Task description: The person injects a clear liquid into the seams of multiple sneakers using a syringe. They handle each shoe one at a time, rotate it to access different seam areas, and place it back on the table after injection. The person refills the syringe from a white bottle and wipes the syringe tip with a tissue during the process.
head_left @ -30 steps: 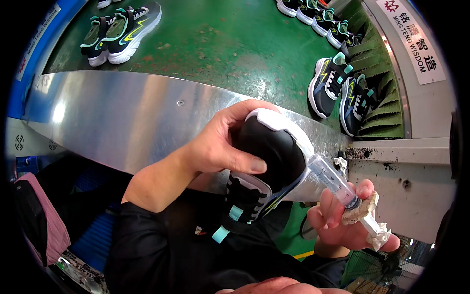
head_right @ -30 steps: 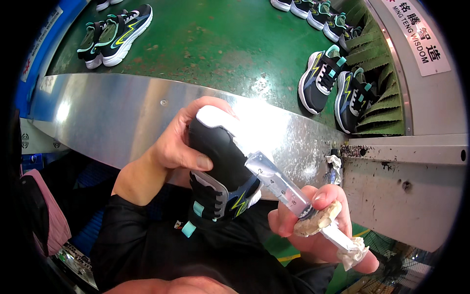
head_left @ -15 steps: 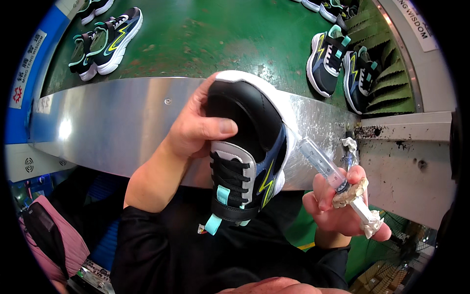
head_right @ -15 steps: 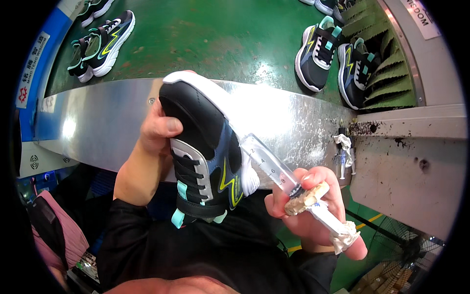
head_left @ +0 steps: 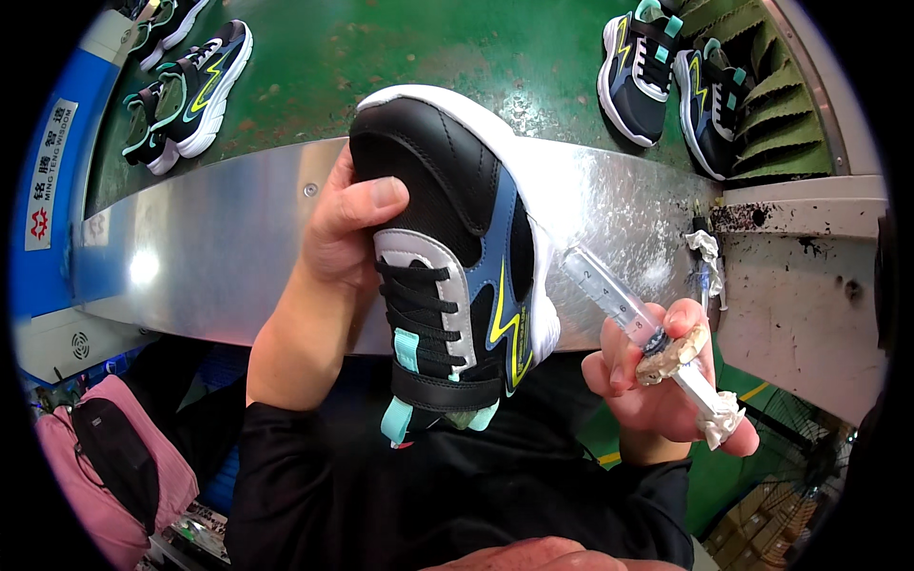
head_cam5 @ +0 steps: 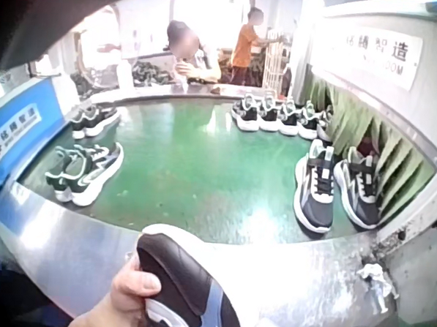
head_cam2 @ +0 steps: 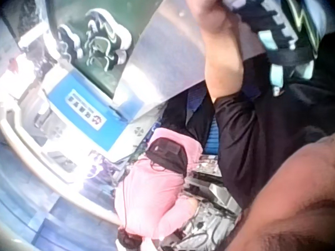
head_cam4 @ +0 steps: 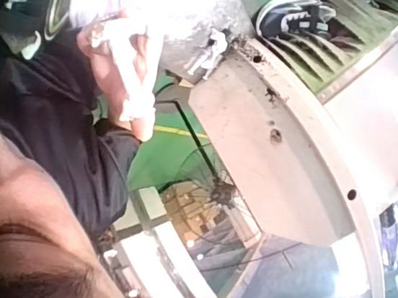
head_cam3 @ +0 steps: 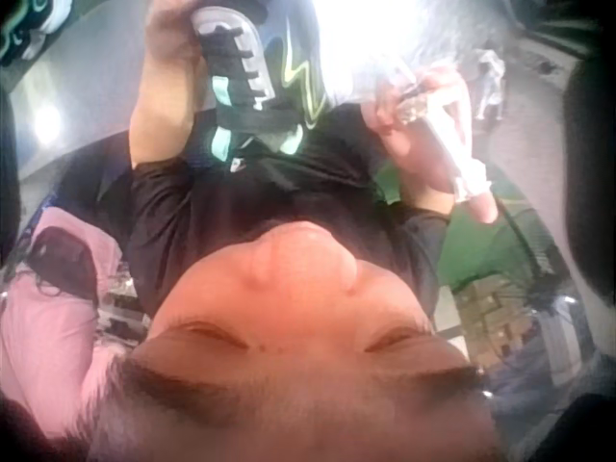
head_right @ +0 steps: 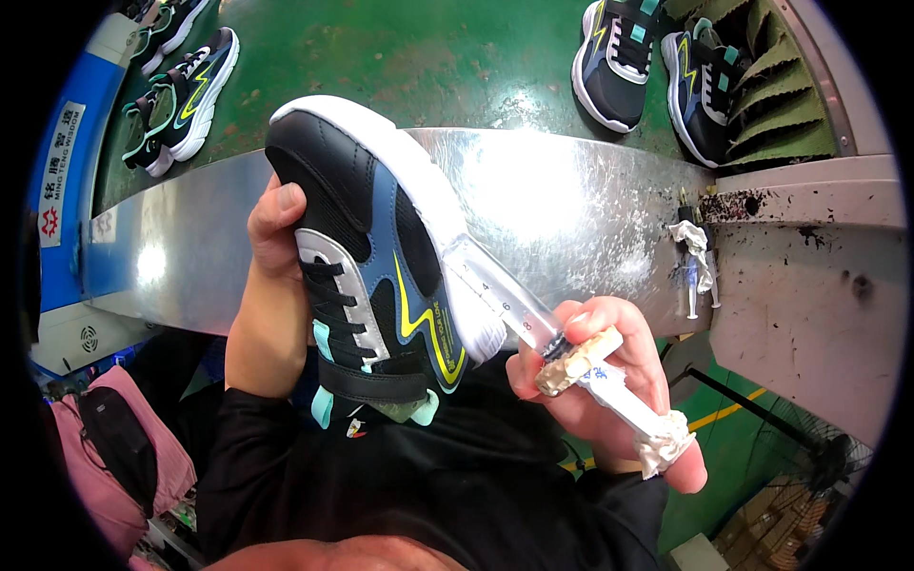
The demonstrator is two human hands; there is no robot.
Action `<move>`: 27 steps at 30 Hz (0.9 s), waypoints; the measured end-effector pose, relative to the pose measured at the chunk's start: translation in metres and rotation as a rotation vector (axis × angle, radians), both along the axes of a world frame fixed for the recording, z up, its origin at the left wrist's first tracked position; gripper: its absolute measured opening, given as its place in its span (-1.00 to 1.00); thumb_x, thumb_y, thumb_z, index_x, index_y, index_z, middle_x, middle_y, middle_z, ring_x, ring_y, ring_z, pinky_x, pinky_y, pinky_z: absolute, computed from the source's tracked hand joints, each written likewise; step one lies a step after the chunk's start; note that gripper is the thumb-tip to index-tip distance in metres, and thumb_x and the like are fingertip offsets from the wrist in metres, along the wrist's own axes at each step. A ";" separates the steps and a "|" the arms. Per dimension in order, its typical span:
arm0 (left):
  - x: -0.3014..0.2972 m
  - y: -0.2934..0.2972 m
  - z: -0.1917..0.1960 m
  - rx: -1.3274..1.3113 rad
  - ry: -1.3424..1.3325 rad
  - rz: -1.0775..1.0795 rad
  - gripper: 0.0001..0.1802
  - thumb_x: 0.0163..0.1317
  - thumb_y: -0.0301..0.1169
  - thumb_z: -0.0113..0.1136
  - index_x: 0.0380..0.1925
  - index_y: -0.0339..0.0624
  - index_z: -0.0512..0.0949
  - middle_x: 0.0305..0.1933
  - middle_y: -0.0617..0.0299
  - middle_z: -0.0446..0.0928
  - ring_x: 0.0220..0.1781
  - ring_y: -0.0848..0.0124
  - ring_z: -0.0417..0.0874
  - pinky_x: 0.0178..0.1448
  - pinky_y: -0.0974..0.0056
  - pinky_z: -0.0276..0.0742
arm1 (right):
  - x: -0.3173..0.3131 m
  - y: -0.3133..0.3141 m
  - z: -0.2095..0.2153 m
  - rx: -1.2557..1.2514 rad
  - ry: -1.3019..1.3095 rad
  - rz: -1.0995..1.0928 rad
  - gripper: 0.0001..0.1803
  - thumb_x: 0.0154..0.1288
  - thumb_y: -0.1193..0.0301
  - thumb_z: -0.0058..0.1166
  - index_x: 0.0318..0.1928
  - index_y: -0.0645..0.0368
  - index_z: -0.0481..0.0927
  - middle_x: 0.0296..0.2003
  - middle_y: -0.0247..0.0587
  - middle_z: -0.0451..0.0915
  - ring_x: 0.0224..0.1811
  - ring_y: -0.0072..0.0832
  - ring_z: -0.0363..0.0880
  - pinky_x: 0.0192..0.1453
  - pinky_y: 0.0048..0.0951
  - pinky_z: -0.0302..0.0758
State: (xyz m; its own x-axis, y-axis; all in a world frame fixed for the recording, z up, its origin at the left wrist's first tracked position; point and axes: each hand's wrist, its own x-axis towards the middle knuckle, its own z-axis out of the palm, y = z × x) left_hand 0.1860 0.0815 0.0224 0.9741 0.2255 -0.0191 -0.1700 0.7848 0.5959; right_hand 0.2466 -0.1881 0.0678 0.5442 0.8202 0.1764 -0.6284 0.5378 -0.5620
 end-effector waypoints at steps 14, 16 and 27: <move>0.007 0.008 -0.008 -0.054 0.000 -0.043 -0.56 0.10 -0.38 0.11 -0.03 -0.43 0.46 -0.12 -0.05 0.59 -0.17 0.18 0.67 -0.04 0.16 0.62 | -0.008 -0.011 -0.009 -0.147 0.017 -0.067 0.13 -0.41 -0.26 0.43 0.11 0.18 0.28 -0.20 -0.04 0.45 -0.23 -0.37 0.40 -0.32 -0.42 0.28; 0.007 0.010 -0.007 -0.056 -0.012 -0.056 -0.57 0.13 -0.37 0.11 -0.04 -0.45 0.46 -0.12 -0.06 0.59 -0.17 0.18 0.68 -0.04 0.16 0.62 | -0.010 -0.012 -0.009 -0.219 0.031 -0.092 0.08 -0.39 -0.27 0.42 0.09 0.11 0.32 -0.27 -0.03 0.49 -0.32 -0.44 0.38 -0.42 -0.49 0.23; 0.017 0.012 -0.019 -0.295 -0.140 -0.141 -0.62 0.18 -0.40 0.06 -0.05 -0.44 0.49 -0.05 -0.10 0.58 -0.04 0.11 0.63 0.11 0.07 0.54 | -0.020 -0.029 -0.025 -0.232 0.094 -0.053 0.14 -0.54 -0.25 0.48 0.08 0.13 0.33 -0.28 -0.07 0.49 -0.26 -0.37 0.49 -0.41 -0.47 0.23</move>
